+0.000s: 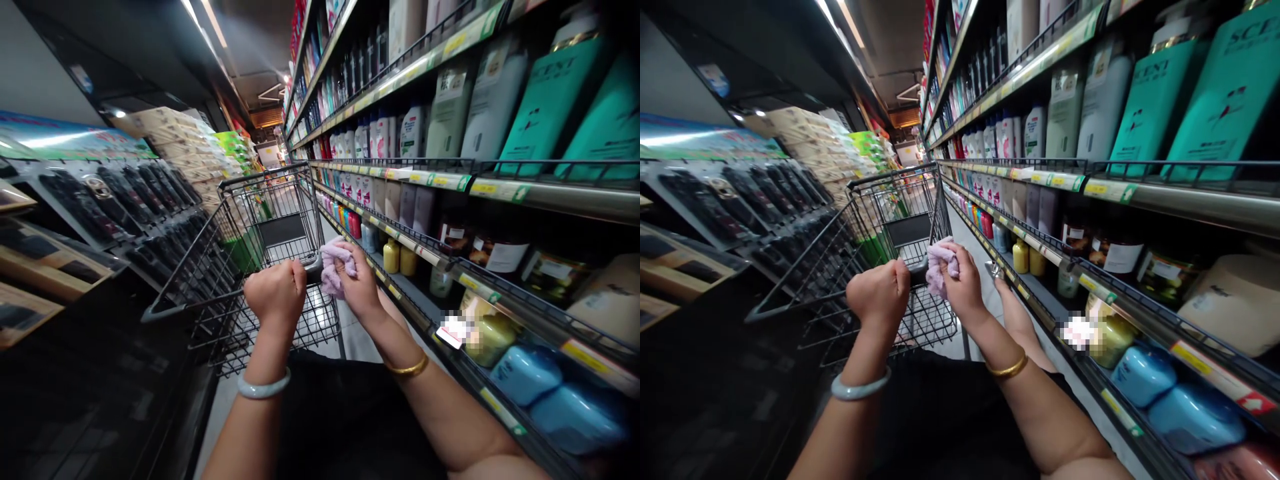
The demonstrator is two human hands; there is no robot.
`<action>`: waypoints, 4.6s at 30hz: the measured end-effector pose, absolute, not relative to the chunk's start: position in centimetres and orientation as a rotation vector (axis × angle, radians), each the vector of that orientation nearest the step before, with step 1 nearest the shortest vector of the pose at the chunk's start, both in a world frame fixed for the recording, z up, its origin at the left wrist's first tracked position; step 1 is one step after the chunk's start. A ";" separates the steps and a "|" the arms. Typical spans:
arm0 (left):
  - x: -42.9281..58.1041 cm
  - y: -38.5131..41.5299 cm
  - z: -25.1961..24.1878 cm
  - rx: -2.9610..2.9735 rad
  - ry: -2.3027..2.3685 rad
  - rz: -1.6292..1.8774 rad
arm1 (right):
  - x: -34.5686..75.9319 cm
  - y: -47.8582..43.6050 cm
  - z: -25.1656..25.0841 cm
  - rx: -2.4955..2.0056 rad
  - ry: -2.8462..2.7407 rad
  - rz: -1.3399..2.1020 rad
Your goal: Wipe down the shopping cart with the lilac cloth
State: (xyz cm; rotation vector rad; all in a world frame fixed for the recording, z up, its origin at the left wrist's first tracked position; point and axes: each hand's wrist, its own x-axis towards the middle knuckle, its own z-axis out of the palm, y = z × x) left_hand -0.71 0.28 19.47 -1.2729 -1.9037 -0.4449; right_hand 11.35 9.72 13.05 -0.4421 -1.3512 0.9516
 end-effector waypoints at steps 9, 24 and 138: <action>-0.6 -0.2 19.7 -1.304 -1.918 -0.446 | 10.6 9.9 10.4 -0.656 -1.274 1.137; -0.6 -0.5 19.8 -1.311 -1.935 -0.473 | 11.5 8.3 12.8 -0.556 -1.367 0.907; -3.9 -2.8 18.6 -1.347 -2.010 -0.578 | 13.0 8.8 13.0 -0.550 -1.621 0.121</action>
